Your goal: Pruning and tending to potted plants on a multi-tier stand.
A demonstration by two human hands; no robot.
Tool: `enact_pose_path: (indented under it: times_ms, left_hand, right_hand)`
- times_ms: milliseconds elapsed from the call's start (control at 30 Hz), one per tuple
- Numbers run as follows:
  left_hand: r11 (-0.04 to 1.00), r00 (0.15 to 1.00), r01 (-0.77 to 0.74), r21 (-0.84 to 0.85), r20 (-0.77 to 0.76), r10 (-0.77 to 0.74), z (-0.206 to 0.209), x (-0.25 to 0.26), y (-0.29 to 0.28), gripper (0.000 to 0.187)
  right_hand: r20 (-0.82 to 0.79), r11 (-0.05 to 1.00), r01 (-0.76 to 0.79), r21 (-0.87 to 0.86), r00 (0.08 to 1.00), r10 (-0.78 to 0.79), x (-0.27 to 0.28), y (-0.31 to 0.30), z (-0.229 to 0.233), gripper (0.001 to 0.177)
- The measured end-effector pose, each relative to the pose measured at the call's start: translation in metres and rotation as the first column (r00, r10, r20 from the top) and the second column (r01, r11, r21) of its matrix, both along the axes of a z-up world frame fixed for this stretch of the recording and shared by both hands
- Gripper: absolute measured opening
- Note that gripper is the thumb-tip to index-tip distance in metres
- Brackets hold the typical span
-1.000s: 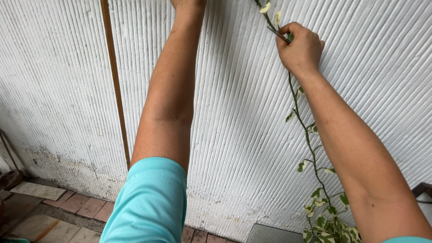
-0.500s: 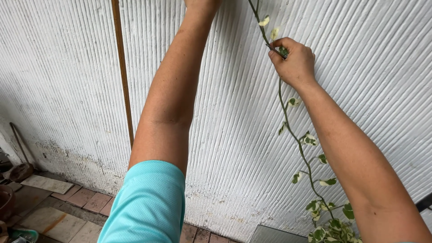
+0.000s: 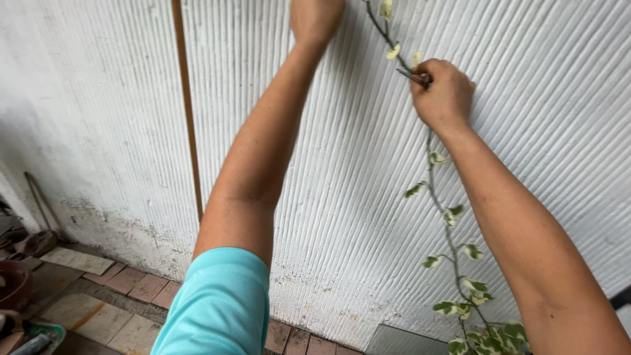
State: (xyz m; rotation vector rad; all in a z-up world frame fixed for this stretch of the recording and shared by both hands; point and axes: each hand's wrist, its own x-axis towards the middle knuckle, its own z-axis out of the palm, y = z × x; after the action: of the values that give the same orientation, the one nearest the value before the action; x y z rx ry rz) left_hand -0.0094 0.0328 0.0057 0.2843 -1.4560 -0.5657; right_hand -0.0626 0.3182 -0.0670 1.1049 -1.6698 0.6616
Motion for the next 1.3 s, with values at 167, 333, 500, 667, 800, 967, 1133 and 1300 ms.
enact_pose_path:
  times_ms: [167, 333, 500, 667, 800, 967, 1133, 1300]
  left_hand:
    - [0.992, 0.992, 0.125, 0.020, -0.023, -0.124, -0.016, -0.007, 0.024, 0.020]
    - [0.971, 0.981, 0.195, -0.141, 0.056, -0.188, -0.030, 0.023, 0.070, 0.023]
    - [0.937, 0.970, 0.214, -0.274, 0.176, -0.170, -0.040, 0.049, 0.116, 0.022]
    - [0.917, 0.920, 0.331, -0.222, 0.292, -0.261, -0.042, 0.026, 0.140, 0.028]
    - [0.631, 0.602, 0.720, 0.288, 0.194, -0.775, -0.047, 0.010, 0.159, 0.045]
    - [0.337, 0.260, 0.740, 0.582, 0.215, -0.941, -0.131, -0.036, 0.210, 0.061]
    - [0.208, 0.139, 0.755, 0.621, 0.159, -0.977, -0.192, -0.028, 0.270, 0.065]
    - [0.705, 0.641, 0.623, 0.339, 0.294, -0.709, -0.240, -0.072, 0.281, 0.072]
  right_hand:
    - [-0.033, 0.990, 0.075, -0.122, 0.996, -0.079, -0.009, 0.014, 0.003, 0.006]
    - [-0.113, 0.971, 0.109, -0.211, 0.984, -0.135, -0.033, 0.043, 0.007, 0.004]
    - [-0.231, 0.990, 0.093, -0.101, 0.966, -0.115, -0.028, 0.080, 0.008, 0.010]
    - [-0.384, 0.989, 0.134, -0.065, 0.911, -0.149, -0.011, 0.080, 0.028, 0.005]
    - [-0.300, 0.995, 0.083, -0.055, 0.949, -0.095, -0.017, 0.073, 0.032, 0.002]
    - [-0.205, 0.993, 0.114, 0.036, 0.973, -0.105, -0.010, 0.077, 0.012, 0.004]
    - [-0.022, 0.985, 0.099, 0.138, 0.995, -0.097, 0.019, 0.078, 0.007, 0.010]
    - [0.221, 0.946, -0.266, 0.186, 0.949, 0.223, 0.000, 0.106, -0.008, 0.044]
